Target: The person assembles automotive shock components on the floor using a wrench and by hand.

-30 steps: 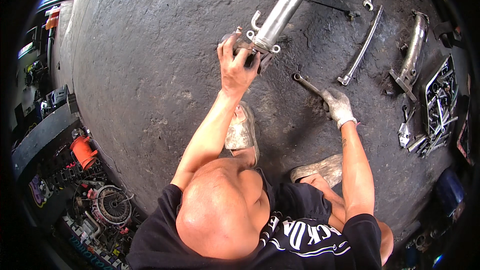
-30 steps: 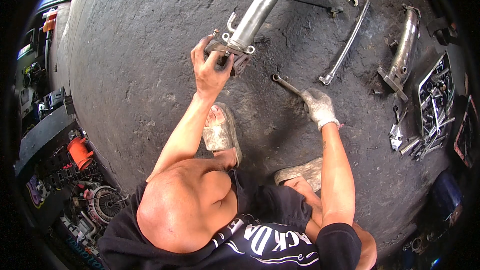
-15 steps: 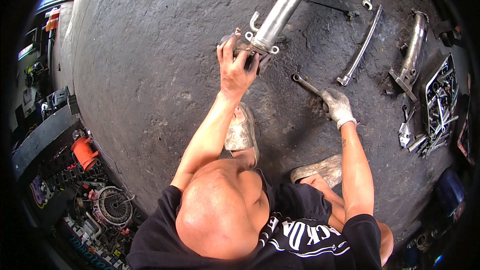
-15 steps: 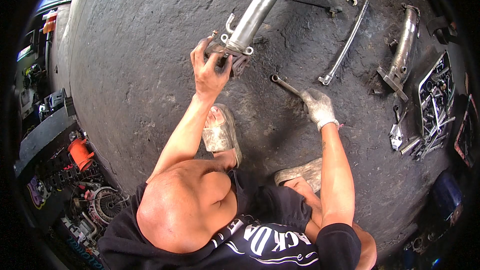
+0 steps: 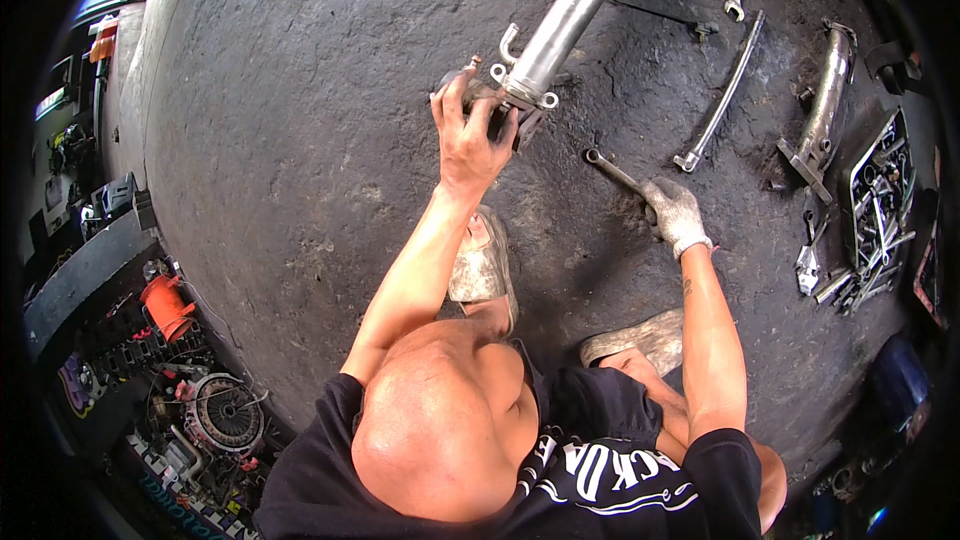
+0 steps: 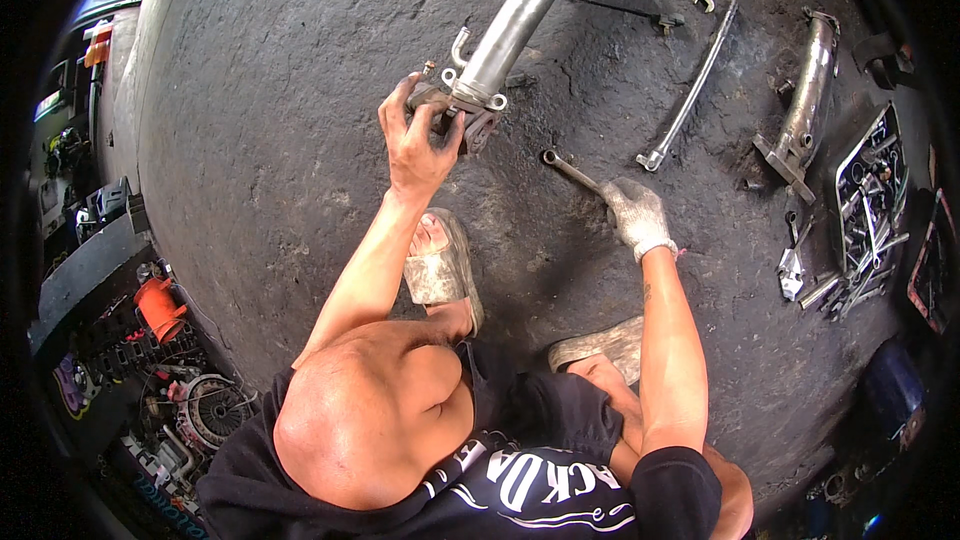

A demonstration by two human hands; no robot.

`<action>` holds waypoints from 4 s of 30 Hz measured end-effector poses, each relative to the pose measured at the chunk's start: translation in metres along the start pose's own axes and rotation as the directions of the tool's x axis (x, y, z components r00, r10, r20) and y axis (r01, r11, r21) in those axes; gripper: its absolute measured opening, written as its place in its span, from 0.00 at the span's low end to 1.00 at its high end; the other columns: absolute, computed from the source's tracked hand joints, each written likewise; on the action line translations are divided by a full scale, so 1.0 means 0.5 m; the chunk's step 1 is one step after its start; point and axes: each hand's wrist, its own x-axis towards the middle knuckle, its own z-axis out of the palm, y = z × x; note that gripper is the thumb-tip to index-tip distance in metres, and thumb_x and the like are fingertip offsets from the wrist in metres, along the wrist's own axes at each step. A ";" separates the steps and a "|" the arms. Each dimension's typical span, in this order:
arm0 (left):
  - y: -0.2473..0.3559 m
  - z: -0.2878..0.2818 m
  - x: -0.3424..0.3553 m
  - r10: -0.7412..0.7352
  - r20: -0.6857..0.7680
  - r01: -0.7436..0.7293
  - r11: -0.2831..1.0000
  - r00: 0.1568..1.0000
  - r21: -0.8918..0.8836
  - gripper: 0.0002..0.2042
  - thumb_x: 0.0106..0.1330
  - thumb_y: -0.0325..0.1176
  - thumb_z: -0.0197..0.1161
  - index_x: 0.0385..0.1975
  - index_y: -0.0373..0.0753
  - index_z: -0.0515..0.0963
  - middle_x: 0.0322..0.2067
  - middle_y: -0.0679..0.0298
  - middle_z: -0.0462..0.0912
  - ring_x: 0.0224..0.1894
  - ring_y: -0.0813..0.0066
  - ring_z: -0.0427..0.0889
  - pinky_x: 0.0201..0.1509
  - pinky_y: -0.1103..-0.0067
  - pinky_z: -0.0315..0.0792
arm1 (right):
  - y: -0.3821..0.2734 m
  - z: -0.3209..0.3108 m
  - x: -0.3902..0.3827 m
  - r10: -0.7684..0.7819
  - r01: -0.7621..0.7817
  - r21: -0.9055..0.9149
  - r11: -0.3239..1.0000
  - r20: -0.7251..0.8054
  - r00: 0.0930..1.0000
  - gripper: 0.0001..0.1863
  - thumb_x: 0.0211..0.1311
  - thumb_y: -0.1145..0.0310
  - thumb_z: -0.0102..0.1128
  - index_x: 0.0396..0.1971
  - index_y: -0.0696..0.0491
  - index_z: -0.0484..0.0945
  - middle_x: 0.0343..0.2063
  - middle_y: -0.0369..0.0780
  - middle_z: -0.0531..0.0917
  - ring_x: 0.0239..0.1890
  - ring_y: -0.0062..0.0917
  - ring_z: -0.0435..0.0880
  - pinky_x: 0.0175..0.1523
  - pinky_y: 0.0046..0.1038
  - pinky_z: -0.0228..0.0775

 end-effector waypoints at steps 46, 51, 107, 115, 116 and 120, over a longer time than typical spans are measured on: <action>-0.043 -0.062 -0.114 -0.535 0.358 0.621 0.759 0.765 -0.195 0.15 0.62 0.35 0.70 0.42 0.35 0.76 0.36 0.47 0.82 0.43 0.42 0.84 0.46 0.57 0.78 | -0.501 0.217 0.070 -0.375 0.763 -0.274 -0.586 0.926 0.045 0.11 0.66 0.64 0.58 0.41 0.49 0.87 0.46 0.39 0.85 0.49 0.33 0.84 0.54 0.41 0.74; -0.042 -0.056 -0.116 -0.530 0.355 0.620 0.753 0.770 -0.221 0.16 0.61 0.34 0.70 0.44 0.34 0.76 0.37 0.46 0.84 0.43 0.42 0.85 0.47 0.57 0.79 | -0.493 0.220 0.064 -0.354 0.748 -0.321 -0.580 0.927 0.124 0.11 0.66 0.63 0.57 0.38 0.50 0.86 0.49 0.41 0.85 0.51 0.35 0.84 0.52 0.42 0.73; 0.066 0.216 0.359 0.629 0.773 -0.873 0.421 0.085 -0.246 0.13 0.61 0.38 0.72 0.45 0.54 0.83 0.46 0.73 0.86 0.60 0.72 0.81 0.73 0.65 0.67 | -0.267 0.134 -0.105 -0.501 0.440 -0.244 0.864 -0.353 0.790 0.07 0.60 0.72 0.69 0.33 0.60 0.86 0.46 0.49 0.82 0.44 0.47 0.84 0.49 0.43 0.77; -0.153 -0.013 0.264 0.172 0.691 -0.290 0.956 0.703 0.057 0.27 0.41 0.30 0.71 0.49 0.46 0.81 0.41 0.64 0.81 0.51 0.57 0.78 0.56 0.57 0.69 | -0.391 0.093 0.016 -0.927 0.785 -0.558 0.269 0.072 0.369 0.12 0.57 0.71 0.69 0.40 0.57 0.88 0.49 0.46 0.86 0.50 0.45 0.86 0.57 0.43 0.79; -0.175 -0.020 0.240 0.114 0.684 -0.230 0.970 0.720 0.081 0.27 0.41 0.31 0.71 0.48 0.44 0.81 0.41 0.61 0.81 0.51 0.56 0.78 0.54 0.57 0.69 | -0.411 0.092 0.043 -0.935 0.796 -0.570 0.204 0.127 0.331 0.12 0.58 0.70 0.67 0.40 0.57 0.89 0.49 0.46 0.86 0.50 0.45 0.86 0.58 0.43 0.79; -0.228 -0.053 0.158 -0.049 0.699 -0.065 0.989 0.714 0.135 0.30 0.43 0.34 0.74 0.52 0.41 0.79 0.44 0.56 0.79 0.54 0.54 0.75 0.61 0.55 0.66 | -0.549 0.142 0.052 -0.676 0.680 -0.731 0.049 0.477 0.561 0.13 0.59 0.66 0.65 0.41 0.54 0.90 0.52 0.44 0.85 0.55 0.39 0.85 0.59 0.43 0.78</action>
